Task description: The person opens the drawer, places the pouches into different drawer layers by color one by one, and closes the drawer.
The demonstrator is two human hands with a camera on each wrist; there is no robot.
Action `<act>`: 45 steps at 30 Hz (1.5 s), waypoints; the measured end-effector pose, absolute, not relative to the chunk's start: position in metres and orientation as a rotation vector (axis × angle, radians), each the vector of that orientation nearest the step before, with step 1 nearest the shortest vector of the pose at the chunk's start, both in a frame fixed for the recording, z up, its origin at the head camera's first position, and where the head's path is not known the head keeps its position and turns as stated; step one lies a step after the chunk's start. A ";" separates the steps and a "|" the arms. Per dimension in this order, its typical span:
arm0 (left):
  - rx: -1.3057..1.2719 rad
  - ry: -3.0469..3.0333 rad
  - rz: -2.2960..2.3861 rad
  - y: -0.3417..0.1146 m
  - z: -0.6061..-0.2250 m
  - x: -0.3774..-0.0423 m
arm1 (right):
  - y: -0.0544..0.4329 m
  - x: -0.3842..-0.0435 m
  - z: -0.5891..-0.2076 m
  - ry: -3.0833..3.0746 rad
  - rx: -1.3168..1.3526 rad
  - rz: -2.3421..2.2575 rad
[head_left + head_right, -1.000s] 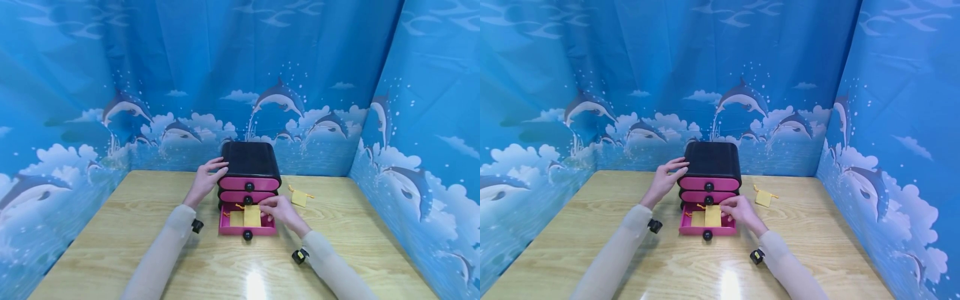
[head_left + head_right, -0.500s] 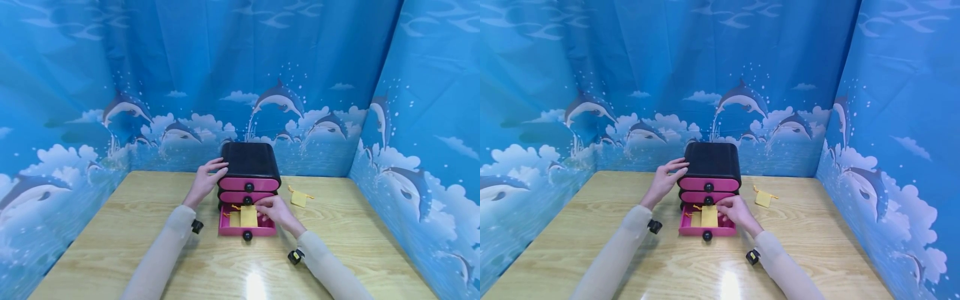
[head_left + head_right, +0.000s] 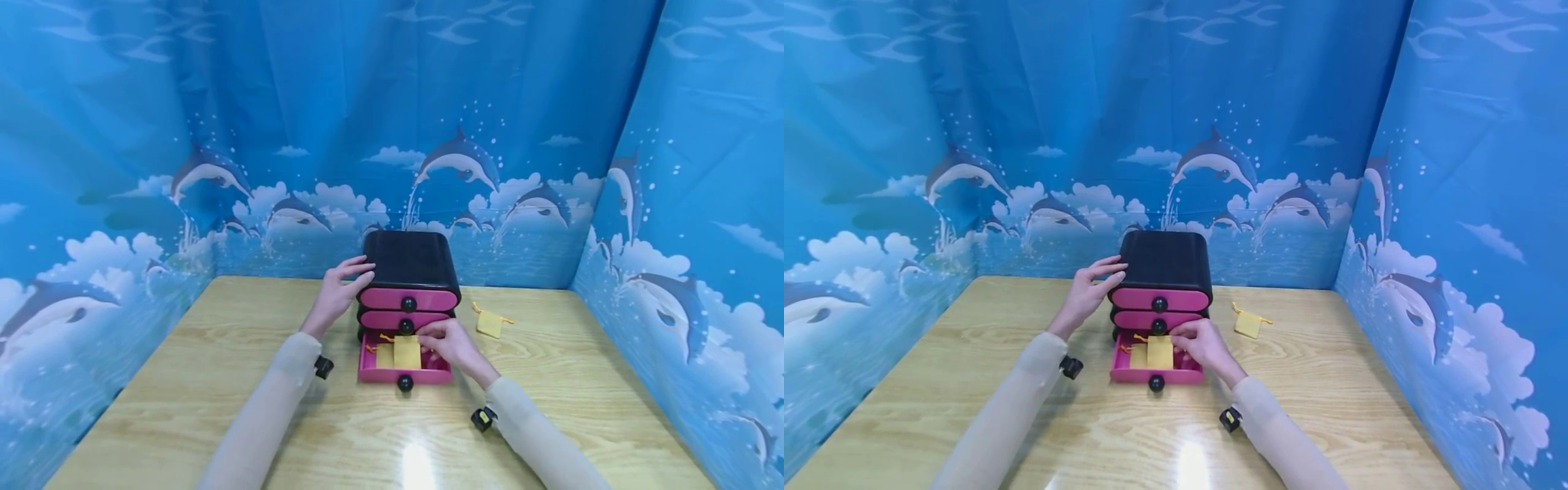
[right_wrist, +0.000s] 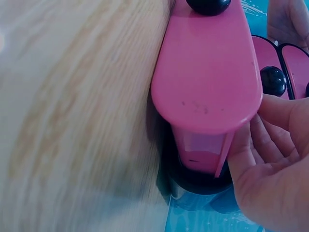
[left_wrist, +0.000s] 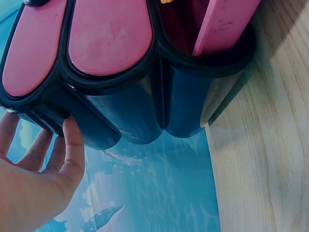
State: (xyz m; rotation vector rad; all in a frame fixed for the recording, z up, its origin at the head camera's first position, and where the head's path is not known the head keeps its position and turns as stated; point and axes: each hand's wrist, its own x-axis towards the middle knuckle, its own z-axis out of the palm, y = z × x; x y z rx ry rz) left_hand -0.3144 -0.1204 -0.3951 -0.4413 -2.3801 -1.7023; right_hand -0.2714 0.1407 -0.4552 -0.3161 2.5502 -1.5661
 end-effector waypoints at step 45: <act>-0.452 -2.356 -1.722 -0.121 -0.396 -0.314 | 0.165 -0.269 -0.447 2.676 -0.242 -1.588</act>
